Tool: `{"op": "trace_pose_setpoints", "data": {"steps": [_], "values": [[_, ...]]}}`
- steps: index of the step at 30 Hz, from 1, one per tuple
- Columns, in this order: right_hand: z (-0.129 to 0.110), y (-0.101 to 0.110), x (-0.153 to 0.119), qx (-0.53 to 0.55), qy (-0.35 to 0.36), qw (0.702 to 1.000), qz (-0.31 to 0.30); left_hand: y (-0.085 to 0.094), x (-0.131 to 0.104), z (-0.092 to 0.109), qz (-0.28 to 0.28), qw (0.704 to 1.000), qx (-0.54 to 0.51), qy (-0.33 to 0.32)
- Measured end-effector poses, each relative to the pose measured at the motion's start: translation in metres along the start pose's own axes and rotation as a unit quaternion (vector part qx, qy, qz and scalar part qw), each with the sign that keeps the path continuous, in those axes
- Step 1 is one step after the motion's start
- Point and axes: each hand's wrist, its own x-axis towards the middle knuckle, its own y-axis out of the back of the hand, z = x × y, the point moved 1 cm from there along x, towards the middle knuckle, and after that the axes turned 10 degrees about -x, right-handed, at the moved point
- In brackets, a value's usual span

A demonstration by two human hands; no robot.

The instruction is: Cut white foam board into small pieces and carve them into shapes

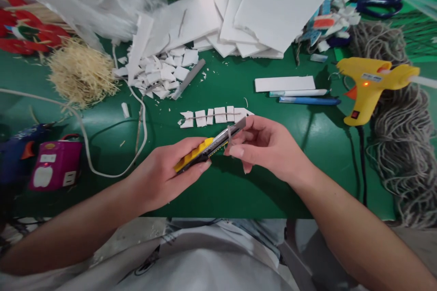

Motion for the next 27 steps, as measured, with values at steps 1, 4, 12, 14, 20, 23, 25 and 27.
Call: {"op": "trace_pose_setpoints", "data": {"steps": [1, 4, 12, 14, 20, 23, 25, 27], "values": [[0.0005, -0.0016, 0.0000, -0.003, -0.009, 1.000, -0.003, -0.0002, 0.0000, -0.0004, -0.001, 1.000, 0.002, 0.002], [0.0006, -0.0050, 0.0003, -0.016, -0.026, 0.999, 0.008, -0.0003, 0.0002, -0.0011, -0.007, 1.000, 0.005, 0.007], [-0.0006, 0.0009, -0.0034, -0.043, -0.020, 0.998, 0.046, 0.0009, 0.0021, 0.0022, -0.006, 1.000, 0.006, 0.026], [-0.0015, 0.0011, -0.0049, -0.052, -0.007, 0.998, 0.037, 0.0007, 0.0020, 0.0023, -0.008, 1.000, 0.002, 0.016], [-0.0053, -0.0028, -0.0043, -0.099, -0.006, 0.994, 0.051, 0.0004, 0.0014, 0.0009, -0.010, 1.000, 0.004, 0.012], [-0.0067, -0.0036, -0.0036, -0.123, -0.008, 0.989, 0.084, 0.0008, 0.0019, 0.0018, -0.007, 1.000, 0.004, 0.009], [-0.0068, -0.0035, -0.0039, -0.127, -0.011, 0.986, 0.103, 0.0012, 0.0025, 0.0024, -0.006, 1.000, 0.008, 0.014], [-0.0061, -0.0030, -0.0046, -0.120, -0.009, 0.985, 0.122, 0.0017, 0.0029, 0.0030, -0.009, 1.000, 0.006, 0.019]]}}
